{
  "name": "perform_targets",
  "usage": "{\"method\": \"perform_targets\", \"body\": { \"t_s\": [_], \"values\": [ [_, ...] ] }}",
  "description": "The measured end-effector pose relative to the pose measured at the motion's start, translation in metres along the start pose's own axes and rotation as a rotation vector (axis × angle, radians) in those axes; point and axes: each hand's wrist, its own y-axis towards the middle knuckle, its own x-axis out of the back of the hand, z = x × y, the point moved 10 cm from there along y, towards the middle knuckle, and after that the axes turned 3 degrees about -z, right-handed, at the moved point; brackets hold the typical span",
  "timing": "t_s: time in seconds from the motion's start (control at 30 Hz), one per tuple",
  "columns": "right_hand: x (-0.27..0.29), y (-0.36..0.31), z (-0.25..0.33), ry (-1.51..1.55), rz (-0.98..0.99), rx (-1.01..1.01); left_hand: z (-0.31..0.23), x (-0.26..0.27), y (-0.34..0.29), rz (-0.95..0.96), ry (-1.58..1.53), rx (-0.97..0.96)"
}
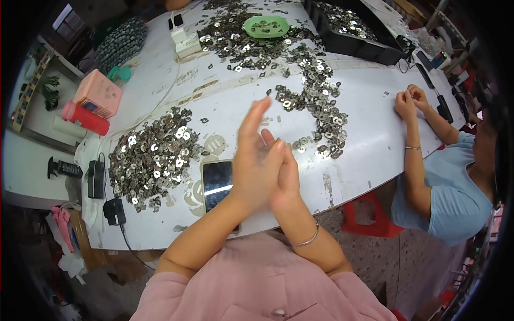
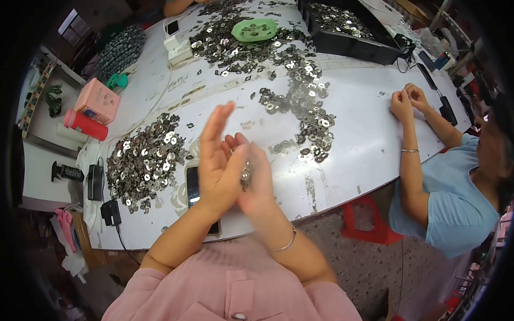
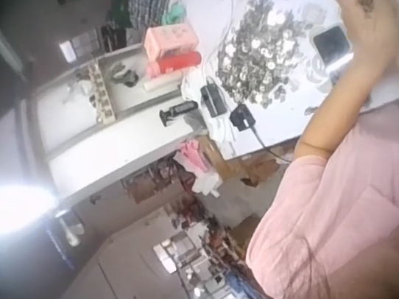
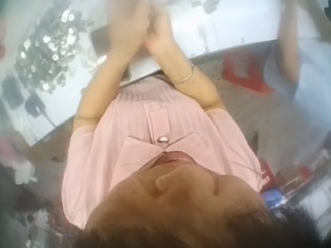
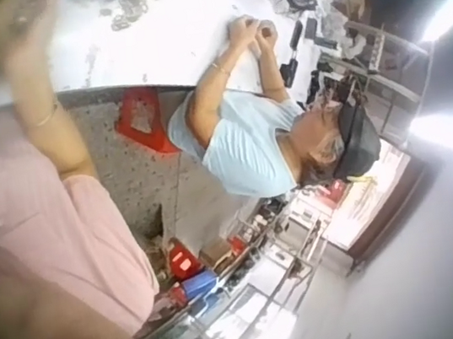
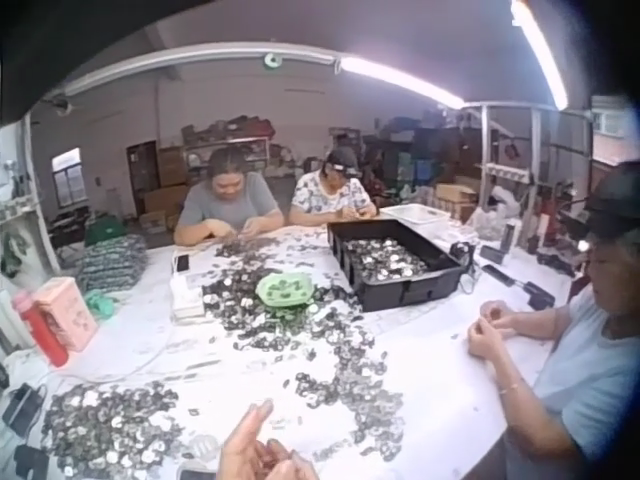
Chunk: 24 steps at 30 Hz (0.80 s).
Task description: The person assembles small metal components by picking up individual pieces from the table and connecting them together by hand.
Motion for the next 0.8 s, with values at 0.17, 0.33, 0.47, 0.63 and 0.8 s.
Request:
{"method": "perform_targets", "body": {
  "t_s": [0.17, 0.33, 0.47, 0.63, 0.8],
  "values": [
    [0.006, -0.006, 0.023, 0.283, -0.078, -0.005, -0.029, 0.081, -0.051, 0.027, 0.539, -0.393],
    [-0.018, 0.018, 0.098, 0.359, -0.093, 0.193, -0.005, 0.169, -0.163, 0.193, 1.112, -0.104],
    [-0.124, 0.098, 0.213, 0.295, 0.273, 0.317, 0.011, 0.175, -0.182, 0.15, 1.419, -0.056],
    [-0.202, 0.189, 0.473, -0.222, -0.01, 0.981, 0.009, 0.176, -0.174, 0.067, 1.388, -0.037],
    [-0.162, 0.19, 0.437, -0.446, -0.261, 0.919, 0.0, 0.181, -0.179, 0.05, 1.406, 0.015]
  ]
}}
